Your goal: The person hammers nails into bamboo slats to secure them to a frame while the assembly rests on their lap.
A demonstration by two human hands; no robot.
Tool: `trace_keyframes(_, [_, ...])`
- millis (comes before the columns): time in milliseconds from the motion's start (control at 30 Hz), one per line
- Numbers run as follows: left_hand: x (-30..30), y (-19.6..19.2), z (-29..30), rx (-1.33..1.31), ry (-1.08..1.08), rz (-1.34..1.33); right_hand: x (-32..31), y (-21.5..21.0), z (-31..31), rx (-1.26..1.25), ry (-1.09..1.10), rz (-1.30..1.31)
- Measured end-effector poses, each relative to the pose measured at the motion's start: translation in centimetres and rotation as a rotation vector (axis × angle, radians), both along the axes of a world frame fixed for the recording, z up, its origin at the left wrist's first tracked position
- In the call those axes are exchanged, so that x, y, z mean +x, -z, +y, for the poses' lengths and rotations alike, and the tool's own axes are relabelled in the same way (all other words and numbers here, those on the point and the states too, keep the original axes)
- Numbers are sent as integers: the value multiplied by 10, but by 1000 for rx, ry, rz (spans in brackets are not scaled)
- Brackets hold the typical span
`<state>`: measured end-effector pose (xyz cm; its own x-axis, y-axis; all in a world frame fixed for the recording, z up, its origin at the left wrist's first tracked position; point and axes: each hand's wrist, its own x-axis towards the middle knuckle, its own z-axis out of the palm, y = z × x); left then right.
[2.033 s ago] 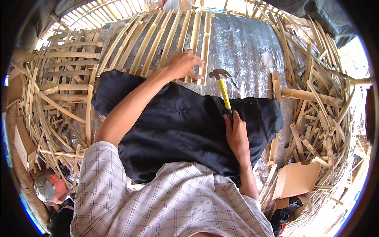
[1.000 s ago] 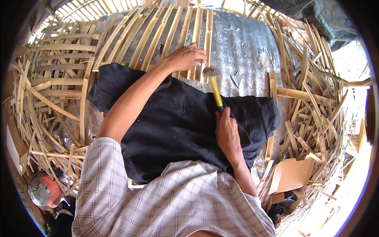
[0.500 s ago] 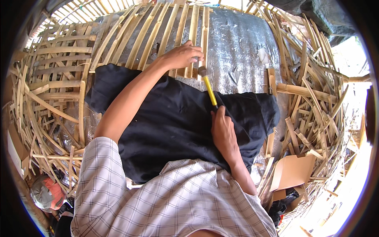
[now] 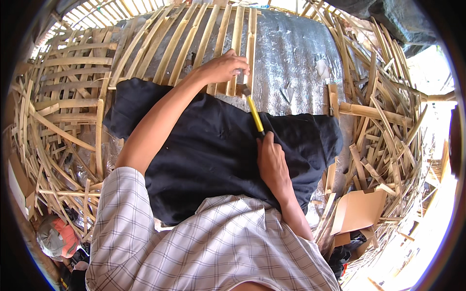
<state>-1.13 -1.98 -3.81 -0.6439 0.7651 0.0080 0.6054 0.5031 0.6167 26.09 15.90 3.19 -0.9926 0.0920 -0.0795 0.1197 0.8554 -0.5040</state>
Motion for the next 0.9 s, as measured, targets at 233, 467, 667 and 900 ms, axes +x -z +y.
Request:
trace_keyframes(233, [1,15,-5,-8,-164,-30,-8,-58,-13,-244,-38,105])
trace_keyframes(467, [-2,3,0,14,-5,-32,-2,-9,2,61,-75,113])
trace_keyframes(667, [-1,6,-2,24,-11,-34,-11,-41,8,-83,-34,224])
trace_keyframes(900, [-2,1,1,30,-13,-37,-12,-39,3,-318,133,336])
